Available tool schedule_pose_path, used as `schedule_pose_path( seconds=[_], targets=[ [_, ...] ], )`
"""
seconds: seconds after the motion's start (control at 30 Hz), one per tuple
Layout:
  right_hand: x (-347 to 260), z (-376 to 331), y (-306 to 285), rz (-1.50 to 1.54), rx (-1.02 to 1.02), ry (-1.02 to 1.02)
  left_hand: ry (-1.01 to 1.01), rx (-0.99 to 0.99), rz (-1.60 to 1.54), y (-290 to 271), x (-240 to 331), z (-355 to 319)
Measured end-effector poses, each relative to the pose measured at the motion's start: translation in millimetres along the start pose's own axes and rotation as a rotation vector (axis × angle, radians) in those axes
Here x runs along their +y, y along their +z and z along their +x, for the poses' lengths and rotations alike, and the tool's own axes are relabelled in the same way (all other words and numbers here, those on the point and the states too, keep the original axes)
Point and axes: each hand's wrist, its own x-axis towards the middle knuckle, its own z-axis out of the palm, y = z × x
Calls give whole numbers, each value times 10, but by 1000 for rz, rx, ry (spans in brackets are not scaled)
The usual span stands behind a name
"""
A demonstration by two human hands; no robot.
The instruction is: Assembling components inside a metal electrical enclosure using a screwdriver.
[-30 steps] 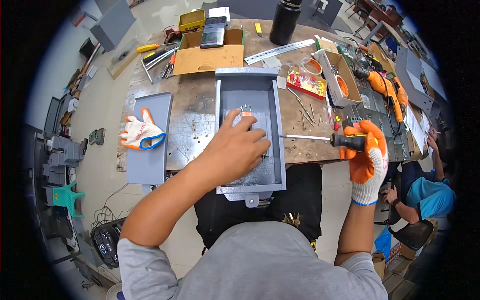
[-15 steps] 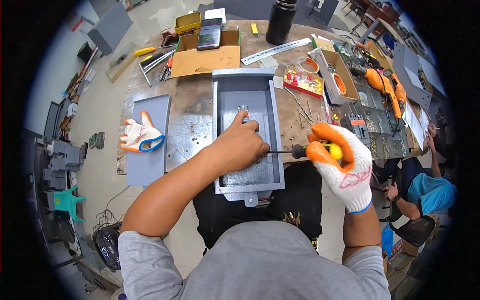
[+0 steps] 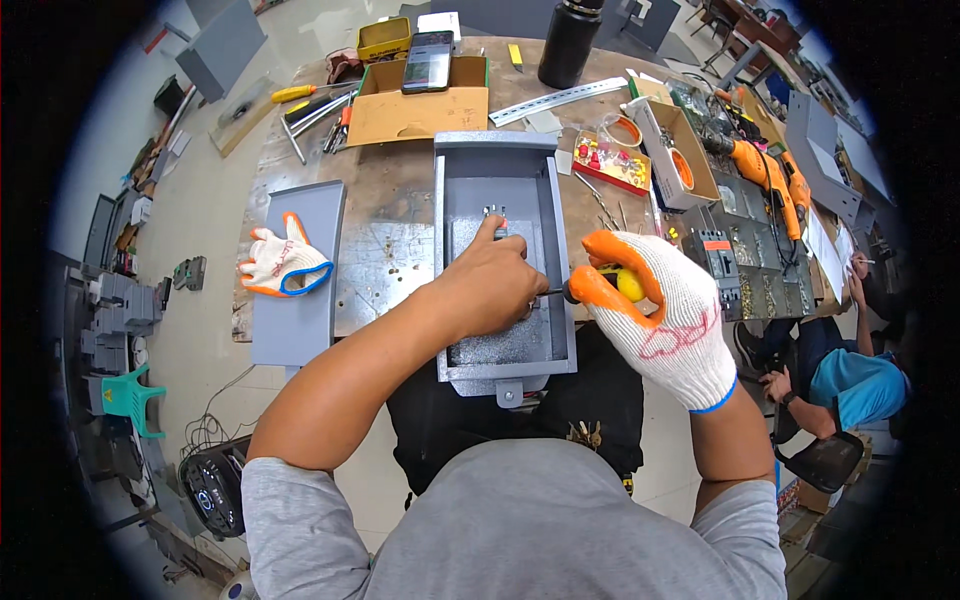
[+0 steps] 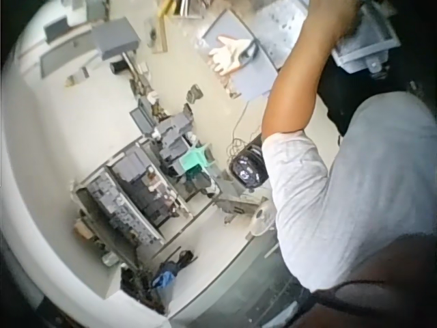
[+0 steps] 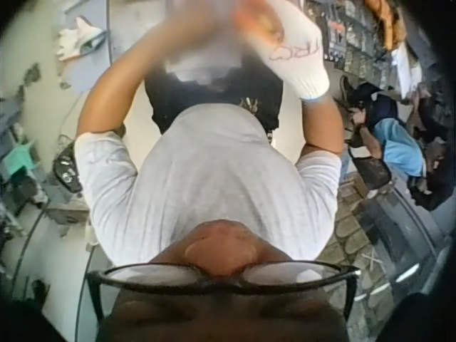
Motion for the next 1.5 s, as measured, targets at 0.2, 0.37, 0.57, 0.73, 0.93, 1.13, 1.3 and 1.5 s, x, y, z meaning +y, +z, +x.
schedule_pose_path(
  seconds=[0.2, 0.37, 0.57, 0.73, 0.93, 1.13, 1.3, 1.5],
  targets=[
    [-96, 42, -26, 36, -70, 125, 14, 51, 13, 38, 16, -16],
    [-227, 174, -58, -272, -142, 138, 13, 0, 8, 0, 20, -13],
    [-346, 368, 6, -416, -256, -72, 29, 107, -4, 263, -177, -105],
    [-220, 438, 14, -370, -268, -143, -29, -33, -3, 180, -116, -63],
    [-148, 457, -13, -305, -292, -218, -28, 11, 0, 183, -128, -102],
    [-95, 516, 13, -263, -332, -211, -14, 198, -21, 290, -154, -122],
    [-252, 518, 71, -336, -319, -115, 0, 254, -54, 302, -159, -139],
    [-234, 516, 137, -386, -274, -100, -44, 226, -45, 261, -91, -134]
  ],
)
